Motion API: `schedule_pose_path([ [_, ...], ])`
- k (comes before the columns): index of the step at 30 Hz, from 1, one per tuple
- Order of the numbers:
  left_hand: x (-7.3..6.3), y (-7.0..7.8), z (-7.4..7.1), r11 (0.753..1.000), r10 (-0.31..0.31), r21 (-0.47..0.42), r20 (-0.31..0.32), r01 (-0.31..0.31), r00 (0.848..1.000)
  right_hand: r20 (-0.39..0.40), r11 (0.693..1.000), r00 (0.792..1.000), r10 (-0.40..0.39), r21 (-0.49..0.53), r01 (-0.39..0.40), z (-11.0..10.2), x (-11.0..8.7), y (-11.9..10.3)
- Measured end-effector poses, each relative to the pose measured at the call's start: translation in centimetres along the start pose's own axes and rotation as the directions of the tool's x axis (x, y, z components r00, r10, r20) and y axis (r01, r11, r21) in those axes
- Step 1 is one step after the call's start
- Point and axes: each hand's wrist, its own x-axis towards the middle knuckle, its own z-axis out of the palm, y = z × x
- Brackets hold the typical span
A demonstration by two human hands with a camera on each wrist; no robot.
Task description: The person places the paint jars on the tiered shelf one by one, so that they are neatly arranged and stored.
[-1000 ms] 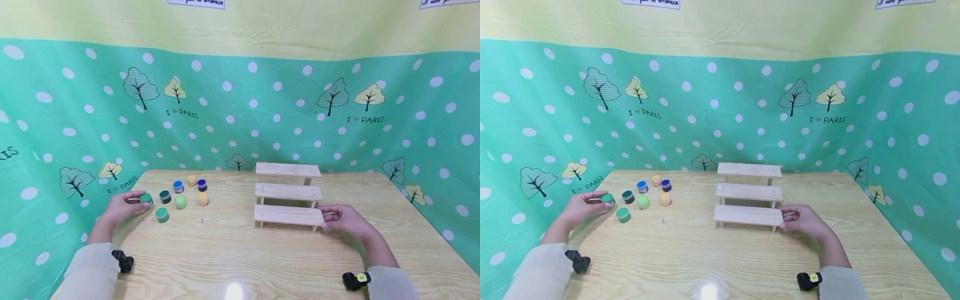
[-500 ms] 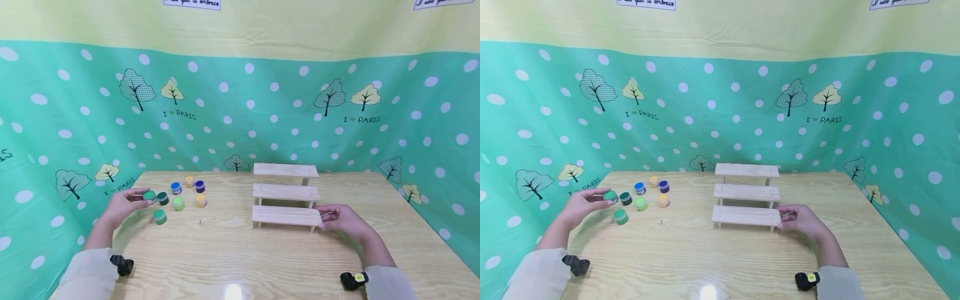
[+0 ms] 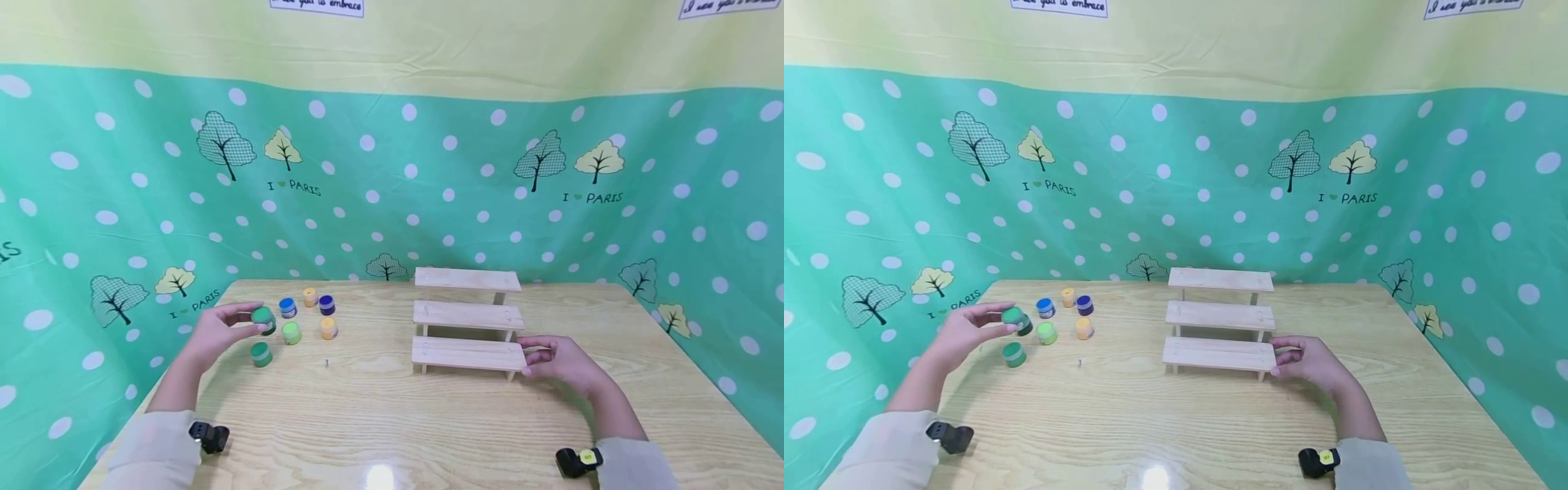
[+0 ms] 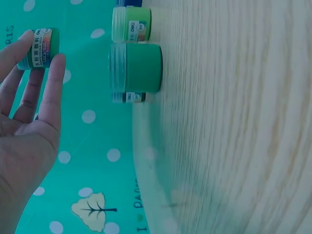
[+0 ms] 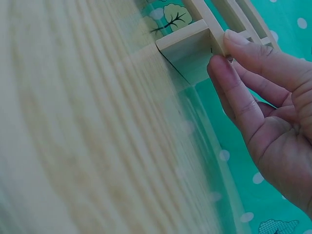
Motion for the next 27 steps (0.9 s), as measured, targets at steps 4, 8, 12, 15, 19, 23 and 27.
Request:
schedule_pose_path([
  [4,-0.2,0.7,0.4,1.0,0.004,0.027,-0.002,-0.004,1.0,-0.001,1.0,1.0,-0.008,0.006,0.008,0.0,-0.1,0.2],
  [8,-0.4,1.4,0.9,0.999,0.047,0.01,-0.007,-0.047,0.999,-0.003,1.0,1.0,-0.009,0.013,0.009,0.1,-0.2,0.1],
  [12,-0.4,2.0,1.5,0.996,0.086,-0.039,-0.009,-0.086,0.996,-0.008,1.0,1.0,0.002,0.021,-0.002,0.1,-0.3,-0.1],
  [15,-0.4,2.4,1.9,0.993,0.095,-0.067,-0.007,-0.095,0.995,-0.008,1.0,1.0,0.008,0.02,-0.008,0.1,-0.3,-0.2],
  [19,-0.4,3.0,2.6,0.99,0.112,-0.087,-0.006,-0.112,0.994,-0.005,1.0,1.0,0.008,0.02,-0.007,0.0,-0.2,-0.3],
  [23,-0.3,3.6,3.3,0.983,0.138,-0.118,-0.003,-0.137,0.99,0.003,1.0,1.0,0.003,0.016,-0.003,0.0,-0.2,-0.4],
  [27,-0.3,4.4,4.1,0.975,0.157,-0.159,0.009,-0.153,0.988,0.015,1.0,1.0,-0.002,-0.003,0.002,-0.1,-0.3,-0.5],
])
